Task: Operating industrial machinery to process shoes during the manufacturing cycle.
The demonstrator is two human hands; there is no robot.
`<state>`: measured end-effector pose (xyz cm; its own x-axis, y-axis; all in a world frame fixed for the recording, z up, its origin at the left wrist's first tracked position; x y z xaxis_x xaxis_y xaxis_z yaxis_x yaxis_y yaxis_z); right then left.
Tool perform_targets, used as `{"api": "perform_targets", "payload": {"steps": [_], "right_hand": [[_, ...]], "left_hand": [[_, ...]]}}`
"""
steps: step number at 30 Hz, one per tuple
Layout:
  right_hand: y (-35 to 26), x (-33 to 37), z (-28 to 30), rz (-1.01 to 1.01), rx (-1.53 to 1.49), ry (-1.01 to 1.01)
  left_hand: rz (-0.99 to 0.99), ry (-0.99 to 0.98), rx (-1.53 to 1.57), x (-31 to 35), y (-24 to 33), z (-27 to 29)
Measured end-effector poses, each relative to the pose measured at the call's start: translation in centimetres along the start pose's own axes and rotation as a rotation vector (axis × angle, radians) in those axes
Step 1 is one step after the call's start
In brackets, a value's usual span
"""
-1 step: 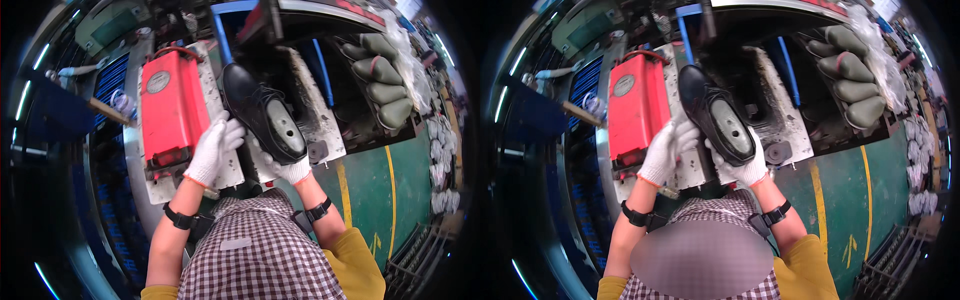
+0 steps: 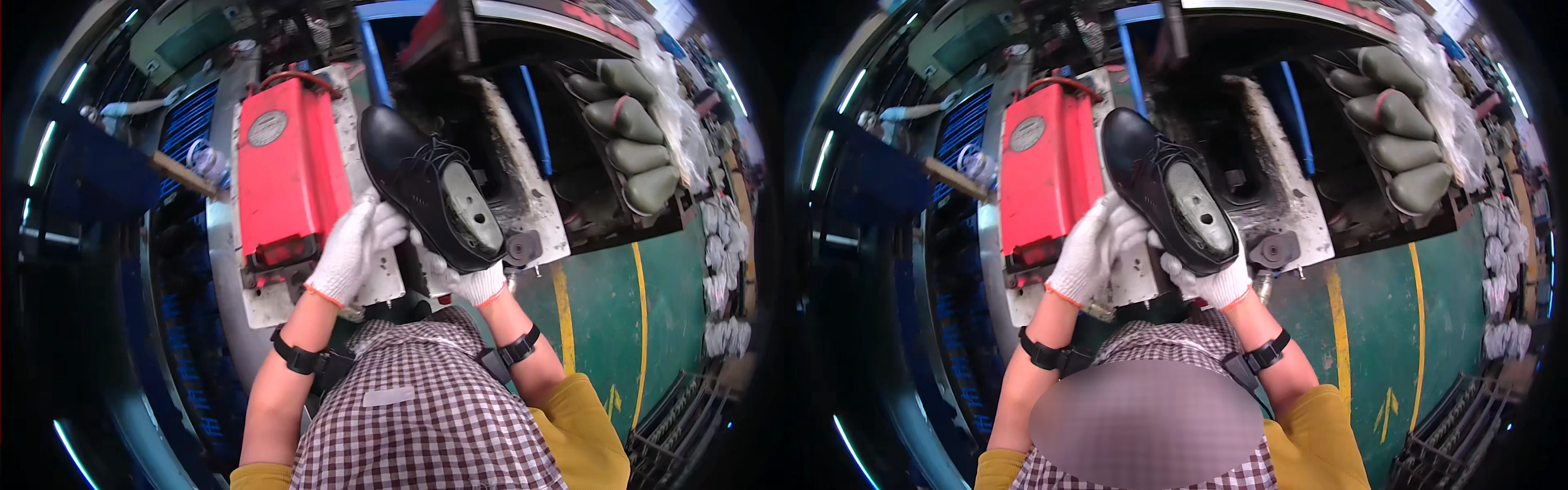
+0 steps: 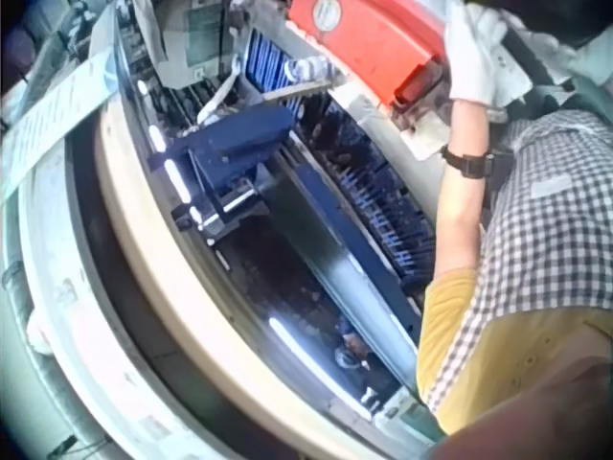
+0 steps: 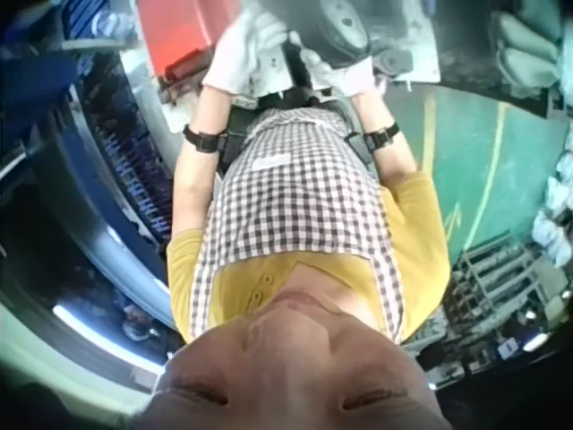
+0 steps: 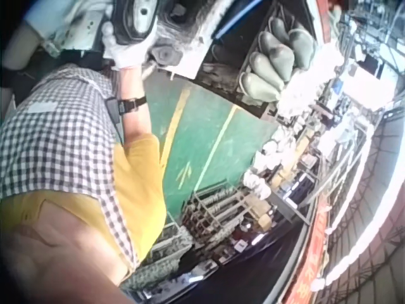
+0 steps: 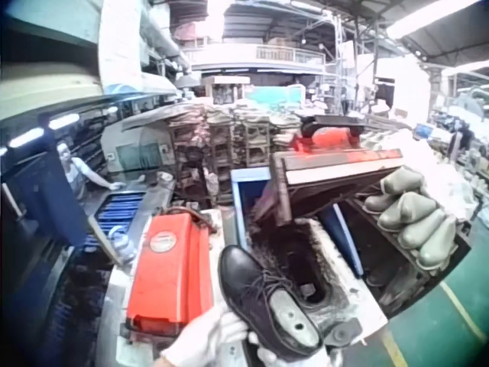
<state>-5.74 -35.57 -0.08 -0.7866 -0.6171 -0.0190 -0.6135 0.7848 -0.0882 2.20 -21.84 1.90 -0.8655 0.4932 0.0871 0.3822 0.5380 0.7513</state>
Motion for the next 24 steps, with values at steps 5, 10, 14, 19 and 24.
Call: {"api": "perform_targets", "payload": {"steps": [5,10,14,19,24], "right_hand": [[6.3,-4.6,-2.2,-0.119,-0.290,-0.005],[11.1,-7.3,-2.7,-0.321,-0.451,-0.192],[13.5,-8.5,-2.6,-0.394,-0.479,-0.210],[16.0,-9.6,-3.8,-0.470,-0.523,-0.137],[17.7,-10.2,-4.0,-0.502,-0.392,-0.048]], "left_hand": [[-0.112,0.080,-0.029,4.5,3.7,2.3],[-0.187,0.226,-0.183,9.4,7.0,4.2],[-0.216,0.288,-0.204,12.1,8.0,5.5],[-0.259,0.374,-0.212,14.7,8.5,7.3],[-0.342,0.461,-0.300,16.6,9.1,7.7]]}}
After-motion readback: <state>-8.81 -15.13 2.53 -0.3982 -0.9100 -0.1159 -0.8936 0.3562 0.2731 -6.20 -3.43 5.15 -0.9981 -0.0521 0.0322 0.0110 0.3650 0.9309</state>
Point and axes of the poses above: each hand's wrist, its own x-axis away from the middle knuckle, its own z-axis out of the back of the hand, y = z × x, the point moved 7 cm from there along -x, towards the middle knuckle, and after that the axes turned 13 degrees about -z, right-handed, at the moved point
